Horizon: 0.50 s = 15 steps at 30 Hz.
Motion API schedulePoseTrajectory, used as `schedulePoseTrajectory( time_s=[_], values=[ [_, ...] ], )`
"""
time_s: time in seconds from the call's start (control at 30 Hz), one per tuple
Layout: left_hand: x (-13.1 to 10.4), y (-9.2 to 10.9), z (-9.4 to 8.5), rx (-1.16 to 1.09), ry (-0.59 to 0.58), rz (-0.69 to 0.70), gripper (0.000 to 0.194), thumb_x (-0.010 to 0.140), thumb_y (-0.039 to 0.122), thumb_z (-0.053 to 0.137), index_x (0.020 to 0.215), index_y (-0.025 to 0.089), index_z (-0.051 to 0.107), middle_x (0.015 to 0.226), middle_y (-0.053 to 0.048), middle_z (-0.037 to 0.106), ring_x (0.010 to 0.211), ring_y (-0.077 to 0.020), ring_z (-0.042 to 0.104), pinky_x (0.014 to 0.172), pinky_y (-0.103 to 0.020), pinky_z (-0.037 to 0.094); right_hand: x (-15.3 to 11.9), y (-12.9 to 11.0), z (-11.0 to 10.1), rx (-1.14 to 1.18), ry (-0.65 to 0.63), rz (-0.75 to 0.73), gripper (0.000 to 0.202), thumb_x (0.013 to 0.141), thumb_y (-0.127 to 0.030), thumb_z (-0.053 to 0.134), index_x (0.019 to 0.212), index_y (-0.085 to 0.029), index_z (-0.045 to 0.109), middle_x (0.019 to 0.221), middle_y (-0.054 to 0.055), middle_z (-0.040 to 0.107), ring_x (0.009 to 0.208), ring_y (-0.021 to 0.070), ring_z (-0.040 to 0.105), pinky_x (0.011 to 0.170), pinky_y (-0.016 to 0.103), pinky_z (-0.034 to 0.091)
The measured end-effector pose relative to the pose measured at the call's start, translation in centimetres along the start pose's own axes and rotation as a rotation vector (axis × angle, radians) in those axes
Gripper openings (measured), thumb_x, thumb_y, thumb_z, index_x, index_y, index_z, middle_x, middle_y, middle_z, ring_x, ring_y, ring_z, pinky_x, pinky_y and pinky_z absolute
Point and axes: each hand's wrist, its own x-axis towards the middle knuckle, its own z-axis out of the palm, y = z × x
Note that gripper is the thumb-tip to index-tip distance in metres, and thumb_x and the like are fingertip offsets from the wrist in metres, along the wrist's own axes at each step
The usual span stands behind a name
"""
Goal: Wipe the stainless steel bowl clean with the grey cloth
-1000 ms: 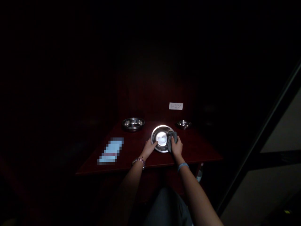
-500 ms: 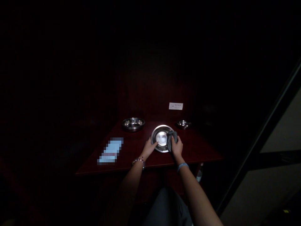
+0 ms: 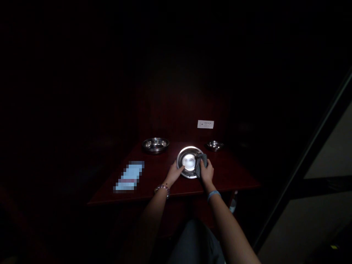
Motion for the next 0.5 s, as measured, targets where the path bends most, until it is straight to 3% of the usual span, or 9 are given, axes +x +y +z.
schedulePoseTrajectory(
  time_s=[0.2, 0.33, 0.5],
  values=[
    [-0.27, 0.2, -0.03, -0.021, -0.001, 0.023, 0.047, 0.079, 0.022, 0.066, 0.125, 0.015, 0.065, 0.128, -0.014, 0.072, 0.123, -0.0348, 0.065, 0.115, -0.048, 0.044, -0.06, -0.15, -0.09, 0.018, -0.003, -0.006, 0.034, 0.092, -0.045, 0.057, 0.108, -0.018, 0.072, 0.106, 0.013, 0.078, 0.098, 0.0278, 0.072, 0.084, 0.031, 0.05],
    [-0.28, 0.2, 0.01, -0.043, 0.01, 0.011, 0.045, 0.076, 0.026, 0.067, 0.121, 0.021, 0.068, 0.126, -0.011, 0.073, 0.123, -0.0356, 0.065, 0.115, -0.049, 0.045, -0.05, -0.15, -0.06, 0.019, 0.004, -0.017, 0.033, 0.092, -0.044, 0.058, 0.107, -0.018, 0.073, 0.106, 0.013, 0.078, 0.097, 0.0276, 0.072, 0.083, 0.03, 0.051],
    [-0.14, 0.25, 0.0, -0.058, 0.016, 0.008, 0.039, 0.074, 0.026, 0.067, 0.112, 0.021, 0.072, 0.122, -0.011, 0.075, 0.121, -0.0361, 0.066, 0.114, -0.049, 0.045, -0.06, -0.02, -0.03, 0.016, 0.011, -0.028, 0.035, 0.092, -0.045, 0.057, 0.108, -0.018, 0.073, 0.105, 0.013, 0.078, 0.096, 0.0277, 0.073, 0.083, 0.031, 0.051]
  ],
)
